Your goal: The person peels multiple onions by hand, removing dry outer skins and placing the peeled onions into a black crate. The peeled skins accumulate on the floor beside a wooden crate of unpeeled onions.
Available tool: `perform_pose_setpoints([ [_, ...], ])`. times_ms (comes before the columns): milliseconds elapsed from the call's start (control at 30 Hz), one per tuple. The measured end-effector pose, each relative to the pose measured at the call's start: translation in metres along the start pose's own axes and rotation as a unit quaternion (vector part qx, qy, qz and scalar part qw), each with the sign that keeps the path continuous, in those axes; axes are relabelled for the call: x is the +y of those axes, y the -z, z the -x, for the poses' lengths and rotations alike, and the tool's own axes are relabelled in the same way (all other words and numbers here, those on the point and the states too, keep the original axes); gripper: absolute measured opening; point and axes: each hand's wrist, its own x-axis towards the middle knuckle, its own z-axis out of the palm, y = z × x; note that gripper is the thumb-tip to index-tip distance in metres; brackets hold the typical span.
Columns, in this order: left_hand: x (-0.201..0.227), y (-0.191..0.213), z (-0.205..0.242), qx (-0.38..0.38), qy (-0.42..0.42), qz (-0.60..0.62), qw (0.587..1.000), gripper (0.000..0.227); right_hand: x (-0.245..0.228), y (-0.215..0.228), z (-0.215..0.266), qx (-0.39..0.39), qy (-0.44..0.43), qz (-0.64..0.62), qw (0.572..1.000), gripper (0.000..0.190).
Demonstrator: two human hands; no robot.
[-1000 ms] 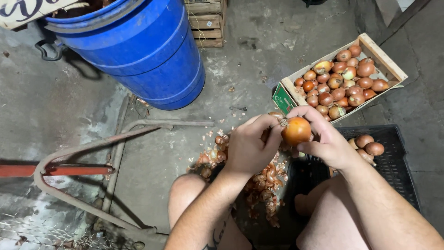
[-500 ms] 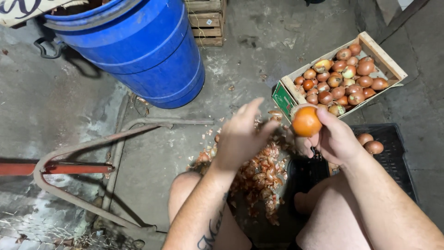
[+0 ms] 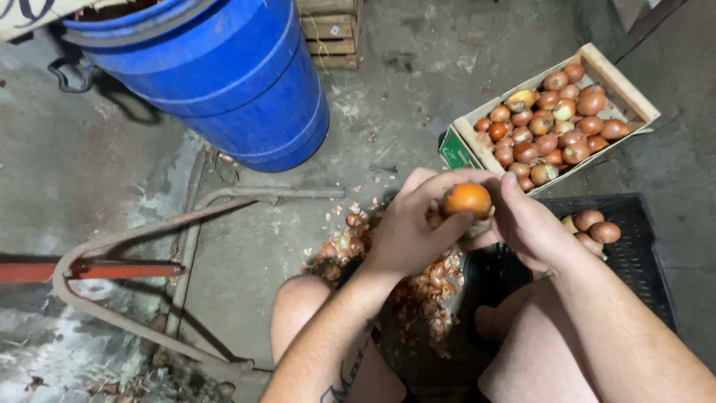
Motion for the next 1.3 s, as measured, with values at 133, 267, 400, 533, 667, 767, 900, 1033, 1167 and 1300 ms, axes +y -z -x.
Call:
perform_pose_setpoints([
  [133, 0.007, 0.006, 0.001, -0.046, 0.014, -0.078, 0.996, 0.040, 0.017, -0.034, 0.005, -0.054, -0.004, -0.239, 0.969, 0.064],
  [267, -0.013, -0.008, 0.012, 0.081, -0.134, -0.151, 0.976, 0.050, 0.024, -0.054, 0.011, 0.030, -0.067, -0.400, 0.914, 0.048],
  [400, -0.015, -0.019, 0.009, 0.130, -0.206, -0.176, 0.954, 0.052, 0.018, -0.073, 0.002, 0.096, -0.133, -0.396, 0.904, 0.042],
  [533, -0.004, -0.013, 0.001, 0.102, -0.224, -0.099, 0.964, 0.054, 0.012, -0.045, -0.019, 0.127, -0.006, -0.311, 0.942, 0.050],
  [667, -0.003, -0.004, -0.002, 0.065, -0.144, -0.056, 0.986, 0.047, -0.051, 0.017, -0.021, 0.280, 0.119, -0.096, 0.948, 0.040],
  [767, -0.009, -0.004, -0.001, 0.061, -0.102, -0.071, 0.990, 0.046, -0.089, 0.045, -0.006, 0.403, -0.002, 0.100, 0.910, 0.062],
  [900, -0.012, -0.001, -0.003, 0.053, -0.110, -0.091, 0.988, 0.045, -0.076, 0.092, -0.014, 0.421, -0.009, 0.031, 0.907, 0.072],
  [1033, 0.002, 0.019, 0.001, 0.031, -0.109, -0.119, 0.986, 0.041, -0.072, 0.139, 0.030, 0.453, 0.050, 0.115, 0.883, 0.059],
  [1167, 0.045, 0.066, 0.019, 0.080, 0.016, -0.246, 0.966, 0.029, -0.034, 0.198, 0.089, 0.548, 0.101, -0.031, 0.830, 0.060],
  [1300, 0.047, 0.095, 0.044, 0.164, 0.060, -0.029, 0.984, 0.017, 0.125, 0.262, 0.152, 0.565, 0.091, -0.071, 0.817, 0.031],
])
